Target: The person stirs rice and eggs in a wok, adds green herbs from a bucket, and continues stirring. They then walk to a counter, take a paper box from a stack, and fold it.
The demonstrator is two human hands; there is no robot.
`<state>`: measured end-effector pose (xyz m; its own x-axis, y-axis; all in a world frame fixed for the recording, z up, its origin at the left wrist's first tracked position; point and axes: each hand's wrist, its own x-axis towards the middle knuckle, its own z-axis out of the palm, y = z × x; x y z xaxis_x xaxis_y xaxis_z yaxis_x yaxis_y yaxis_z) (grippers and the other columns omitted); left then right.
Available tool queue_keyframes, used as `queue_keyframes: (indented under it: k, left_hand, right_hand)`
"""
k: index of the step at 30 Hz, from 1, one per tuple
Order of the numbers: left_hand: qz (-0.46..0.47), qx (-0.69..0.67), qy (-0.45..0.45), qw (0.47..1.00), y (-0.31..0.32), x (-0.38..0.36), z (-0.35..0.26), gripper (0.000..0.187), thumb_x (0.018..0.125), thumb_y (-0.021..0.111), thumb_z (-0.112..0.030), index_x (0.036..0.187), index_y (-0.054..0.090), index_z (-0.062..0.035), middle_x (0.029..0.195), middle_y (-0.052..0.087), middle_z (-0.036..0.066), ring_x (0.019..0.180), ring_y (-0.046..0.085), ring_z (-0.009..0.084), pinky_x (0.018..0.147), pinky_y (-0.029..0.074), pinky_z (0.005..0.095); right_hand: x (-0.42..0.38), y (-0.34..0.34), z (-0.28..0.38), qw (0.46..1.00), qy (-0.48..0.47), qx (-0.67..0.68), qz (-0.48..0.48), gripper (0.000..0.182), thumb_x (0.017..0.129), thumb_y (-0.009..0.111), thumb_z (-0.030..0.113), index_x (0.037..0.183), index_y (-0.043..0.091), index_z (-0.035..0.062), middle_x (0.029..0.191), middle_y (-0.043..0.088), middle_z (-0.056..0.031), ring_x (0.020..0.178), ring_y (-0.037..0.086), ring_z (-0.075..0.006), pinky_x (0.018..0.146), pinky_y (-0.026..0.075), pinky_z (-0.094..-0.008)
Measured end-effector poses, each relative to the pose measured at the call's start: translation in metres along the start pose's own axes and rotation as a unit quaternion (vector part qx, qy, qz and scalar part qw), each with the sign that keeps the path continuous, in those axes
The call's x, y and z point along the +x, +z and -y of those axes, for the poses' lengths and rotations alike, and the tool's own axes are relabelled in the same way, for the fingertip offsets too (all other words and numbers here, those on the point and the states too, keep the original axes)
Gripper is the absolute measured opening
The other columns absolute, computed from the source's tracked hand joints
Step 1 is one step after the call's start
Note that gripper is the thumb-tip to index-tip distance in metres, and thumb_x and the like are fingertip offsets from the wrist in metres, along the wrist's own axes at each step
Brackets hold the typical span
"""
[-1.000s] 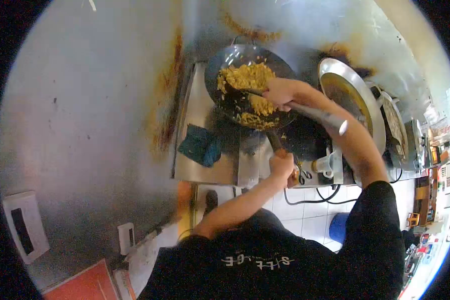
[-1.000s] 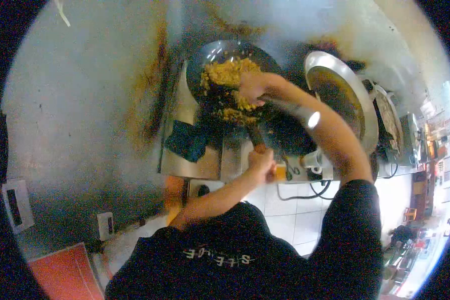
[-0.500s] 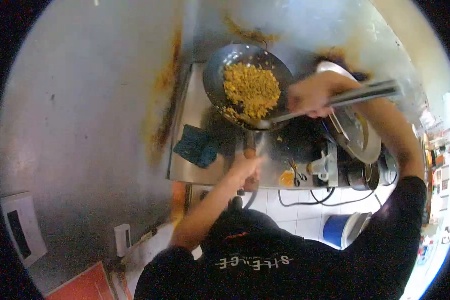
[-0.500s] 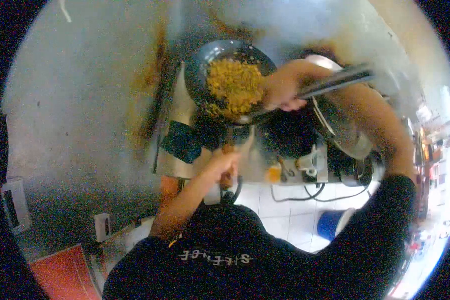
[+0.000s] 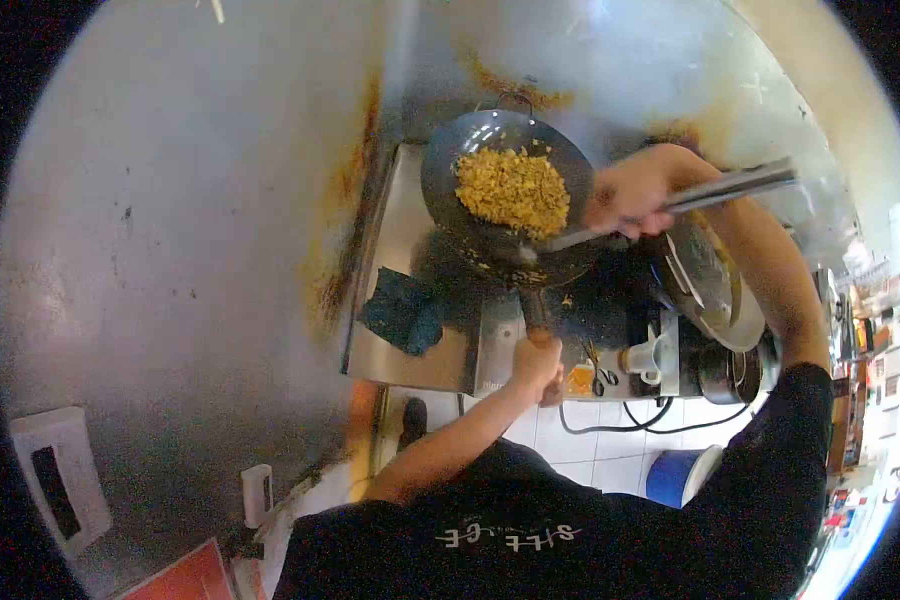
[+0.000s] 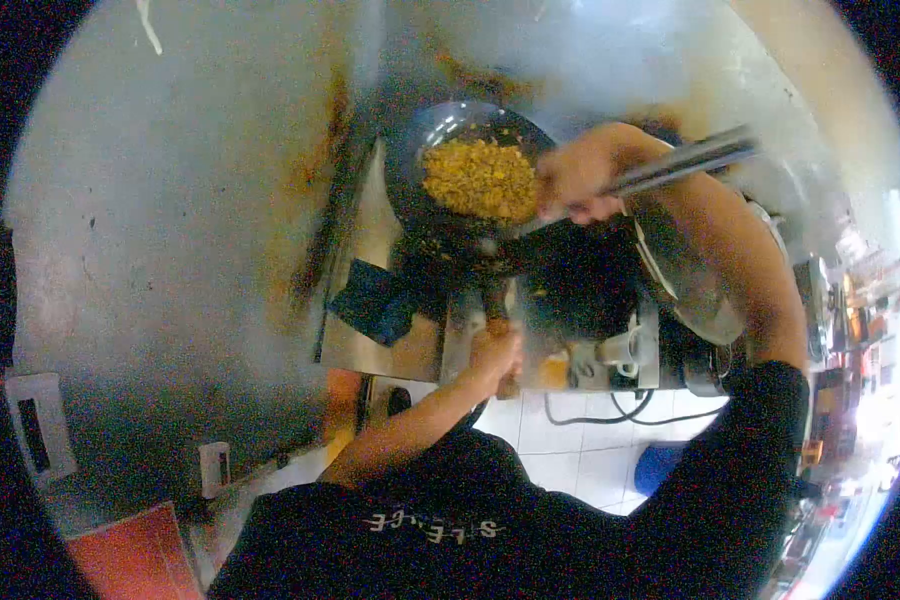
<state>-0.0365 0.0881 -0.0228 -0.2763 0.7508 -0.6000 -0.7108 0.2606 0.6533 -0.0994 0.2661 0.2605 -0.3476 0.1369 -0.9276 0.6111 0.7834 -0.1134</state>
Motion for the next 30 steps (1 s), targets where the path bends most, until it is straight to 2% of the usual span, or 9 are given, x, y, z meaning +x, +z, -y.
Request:
queue_keyframes:
  k: [3, 4, 11, 12, 16, 18, 21, 26, 30]
  left_hand:
    - [-0.034, -0.031, -0.031, 0.998, 0.054, -0.007, 0.008, 0.016, 0.081, 0.053, -0.017, 0.071, 0.050, -0.0044, 0.053, 0.050, 0.008, 0.039, 0.049, 0.0175, 0.033, 0.039, 0.0331]
    - [-0.045, -0.015, -0.008, 0.999, 0.064, -0.001, 0.016, 0.012, 0.081, 0.052, -0.014, 0.075, 0.051, -0.0048, 0.053, 0.050, 0.007, 0.040, 0.049, 0.0175, 0.033, 0.038, 0.0329]
    - [-0.016, -0.057, -0.016, 0.998, 0.049, -0.016, 0.000, 0.005, 0.081, 0.052, -0.010, 0.080, 0.052, -0.0046, 0.055, 0.049, 0.005, 0.039, 0.046, 0.0151, 0.034, 0.037, 0.0297]
    - [-0.018, -0.083, -0.011, 0.996, 0.051, -0.020, 0.001, 0.008, 0.081, 0.053, -0.011, 0.079, 0.052, -0.0038, 0.055, 0.049, 0.005, 0.040, 0.048, 0.0154, 0.034, 0.038, 0.0297]
    - [-0.031, -0.020, -0.024, 0.999, 0.019, -0.015, -0.008, 0.012, 0.081, 0.053, -0.012, 0.073, 0.049, -0.0044, 0.054, 0.049, 0.005, 0.039, 0.047, 0.0154, 0.035, 0.037, 0.0310]
    - [-0.007, -0.038, 0.002, 0.999, 0.027, -0.014, 0.004, 0.011, 0.081, 0.054, -0.012, 0.074, 0.050, -0.0043, 0.054, 0.049, 0.006, 0.039, 0.047, 0.0155, 0.035, 0.038, 0.0313]
    - [-0.007, -0.025, 0.002, 1.000, 0.021, -0.020, 0.017, 0.010, 0.081, 0.056, -0.014, 0.080, 0.054, -0.0049, 0.055, 0.049, 0.005, 0.039, 0.048, 0.0160, 0.036, 0.040, 0.0311]
    - [0.007, 0.094, -0.041, 0.995, 0.022, -0.041, 0.013, 0.022, 0.084, 0.056, -0.026, 0.095, 0.056, -0.0066, 0.065, 0.057, 0.009, 0.047, 0.052, 0.0184, 0.040, 0.042, 0.0347]
    - [0.137, -0.017, -0.067, 0.988, -0.011, -0.017, 0.062, 0.025, 0.086, 0.052, -0.029, 0.070, 0.049, -0.0108, 0.056, 0.046, 0.003, 0.048, 0.050, 0.0180, 0.040, 0.041, 0.0331]
  right_hand:
    - [0.051, 0.022, -0.024, 0.993, -0.118, 0.001, -0.019, 0.019, 0.079, 0.046, 0.019, 0.070, 0.053, 0.0049, 0.047, 0.047, -0.0037, 0.037, 0.045, -0.0145, 0.036, 0.038, -0.0289]
    - [0.048, 0.044, -0.013, 0.967, -0.011, 0.076, -0.243, 0.024, 0.079, 0.044, 0.018, 0.064, 0.055, 0.0034, 0.044, 0.048, -0.0053, 0.037, 0.049, -0.0165, 0.039, 0.041, -0.0300]
    - [0.108, 0.056, -0.051, 0.919, -0.026, -0.337, -0.206, 0.026, 0.079, 0.050, 0.018, 0.064, 0.061, 0.0001, 0.051, 0.058, -0.0110, 0.048, 0.061, -0.0200, 0.047, 0.048, -0.0346]
    - [0.141, 0.061, -0.074, 0.903, -0.062, -0.225, -0.362, 0.019, 0.075, 0.054, 0.015, 0.072, 0.065, 0.0001, 0.050, 0.056, -0.0126, 0.042, 0.056, -0.0230, 0.046, 0.048, -0.0349]
    - [0.073, 0.049, -0.064, 0.909, -0.005, 0.311, -0.279, 0.022, 0.069, 0.054, 0.008, 0.084, 0.067, -0.0011, 0.056, 0.055, -0.0153, 0.040, 0.048, -0.0303, 0.045, 0.047, -0.0420]
    - [0.144, 0.071, -0.042, 0.938, -0.044, -0.077, -0.335, 0.021, 0.070, 0.052, 0.007, 0.082, 0.065, -0.0036, 0.057, 0.054, -0.0150, 0.043, 0.051, -0.0301, 0.046, 0.047, -0.0413]
    - [0.143, 0.134, -0.030, 0.756, -0.243, -0.291, -0.534, 0.014, 0.067, 0.054, 0.006, 0.069, 0.061, -0.0059, 0.058, 0.054, -0.0192, 0.047, 0.053, -0.0343, 0.049, 0.048, -0.0402]
    - [0.140, 0.163, -0.012, 0.913, -0.003, -0.171, -0.369, 0.014, 0.066, 0.057, 0.008, 0.072, 0.059, -0.0046, 0.079, 0.057, -0.0258, 0.073, 0.059, -0.0357, 0.062, 0.049, -0.0405]
    - [0.111, 0.066, -0.053, 0.969, -0.078, -0.134, -0.193, 0.016, 0.074, 0.053, 0.013, 0.075, 0.058, -0.0020, 0.072, 0.058, -0.0196, 0.062, 0.058, -0.0294, 0.053, 0.047, -0.0385]
